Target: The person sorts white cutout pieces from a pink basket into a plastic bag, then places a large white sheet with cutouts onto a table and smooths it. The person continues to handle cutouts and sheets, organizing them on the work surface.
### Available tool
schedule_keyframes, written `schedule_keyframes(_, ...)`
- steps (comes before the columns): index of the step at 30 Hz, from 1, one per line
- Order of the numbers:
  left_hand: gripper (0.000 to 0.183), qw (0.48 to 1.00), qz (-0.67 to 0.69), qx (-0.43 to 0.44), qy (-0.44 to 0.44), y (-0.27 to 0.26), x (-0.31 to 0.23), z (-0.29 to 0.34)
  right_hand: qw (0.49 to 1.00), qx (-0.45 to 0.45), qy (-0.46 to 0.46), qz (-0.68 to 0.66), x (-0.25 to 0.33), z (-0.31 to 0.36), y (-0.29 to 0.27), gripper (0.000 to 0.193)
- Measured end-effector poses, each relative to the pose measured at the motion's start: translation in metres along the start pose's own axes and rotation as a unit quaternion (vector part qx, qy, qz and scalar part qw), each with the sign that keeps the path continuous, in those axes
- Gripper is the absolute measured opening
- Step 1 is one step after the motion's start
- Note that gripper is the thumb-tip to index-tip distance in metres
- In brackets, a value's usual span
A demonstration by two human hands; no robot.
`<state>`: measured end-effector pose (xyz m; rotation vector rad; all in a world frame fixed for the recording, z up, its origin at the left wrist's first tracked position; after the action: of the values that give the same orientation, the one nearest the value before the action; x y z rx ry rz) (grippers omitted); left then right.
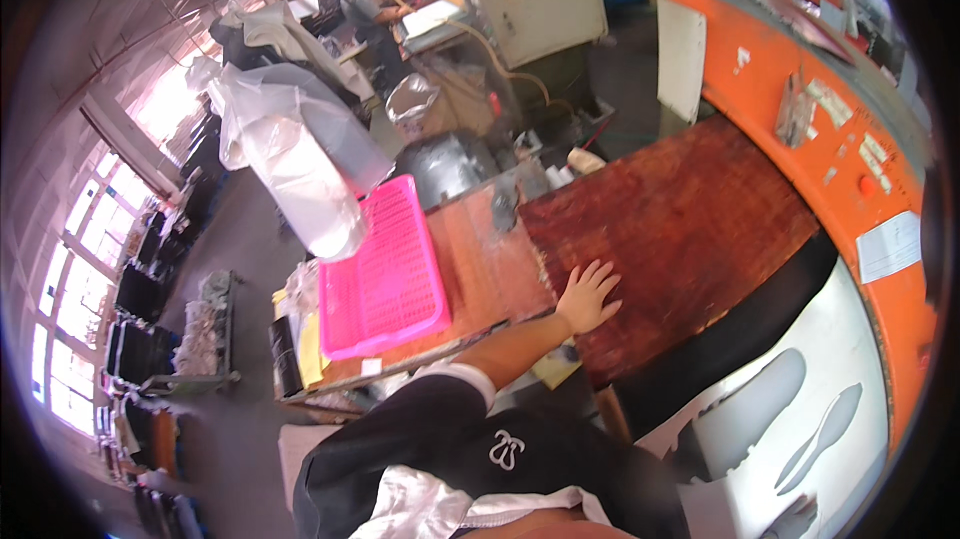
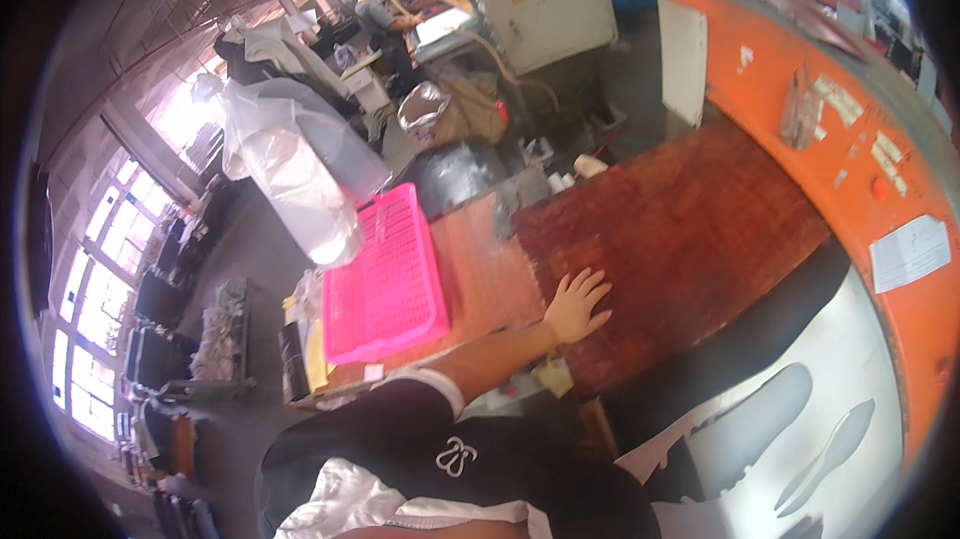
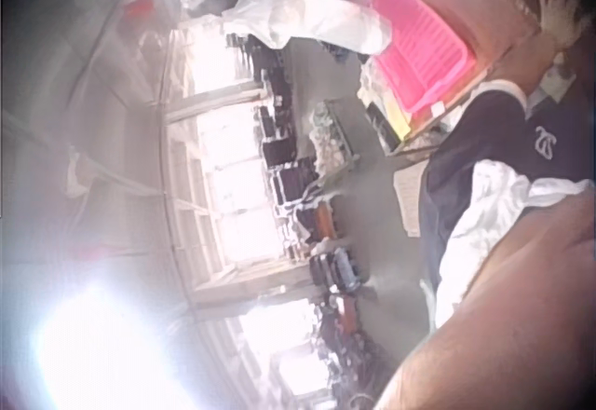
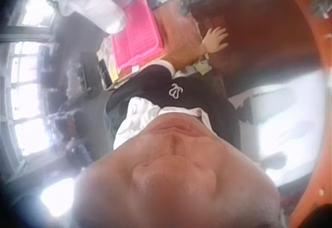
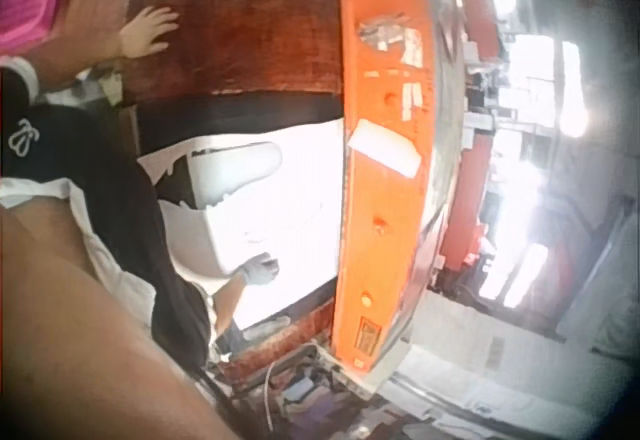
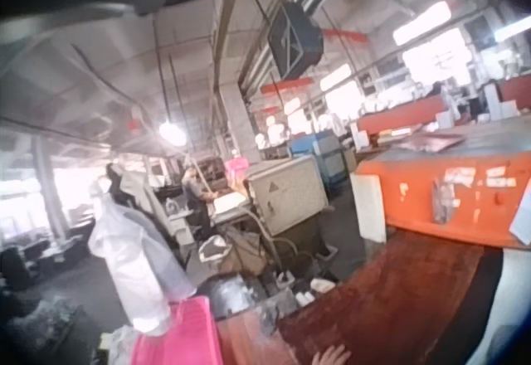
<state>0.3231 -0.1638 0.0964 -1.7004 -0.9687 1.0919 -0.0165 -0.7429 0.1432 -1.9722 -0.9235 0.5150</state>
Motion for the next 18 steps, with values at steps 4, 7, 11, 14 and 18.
schedule_keyframes(4, 0.051, 1.0, 0.009, -0.001, 0.001, 0.001, 0.001, -0.002, 0.999, 0.01, 0.025, -0.036, -0.009, 0.001, 0.011, 0.035)
schedule_keyframes(7, 0.05, 1.0, 0.01, 0.01, -0.004, 0.004, 0.002, -0.003, 0.989, -0.094, -0.048, -0.103, 0.003, 0.001, -0.004, 0.035)
schedule_keyframes(11, 0.05, 1.0, -0.018, 0.009, 0.001, 0.006, 0.001, -0.004, 0.997, 0.035, 0.049, -0.04, -0.012, 0.001, 0.017, 0.038)
schedule_keyframes(14, 0.051, 1.0, -0.014, -0.004, 0.011, 0.007, 0.0, -0.005, 0.998, -0.039, -0.019, -0.044, -0.001, 0.0, 0.002, 0.039)
schedule_keyframes(18, 0.051, 1.0, -0.015, -0.005, 0.014, 0.011, 0.002, -0.01, 0.999, 0.028, 0.023, 0.028, -0.007, 0.001, 0.015, 0.039)
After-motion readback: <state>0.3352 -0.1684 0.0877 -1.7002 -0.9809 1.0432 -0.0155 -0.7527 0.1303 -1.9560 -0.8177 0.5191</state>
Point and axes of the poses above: each hand's wrist, its own z-axis away from the middle knuckle, its own y-axis out of the palm, x = y × z, the point moved 9 cm from there along -z, towards the middle knuckle, and after that the axes turned 4 degrees about -y, right-handed, at the moved point
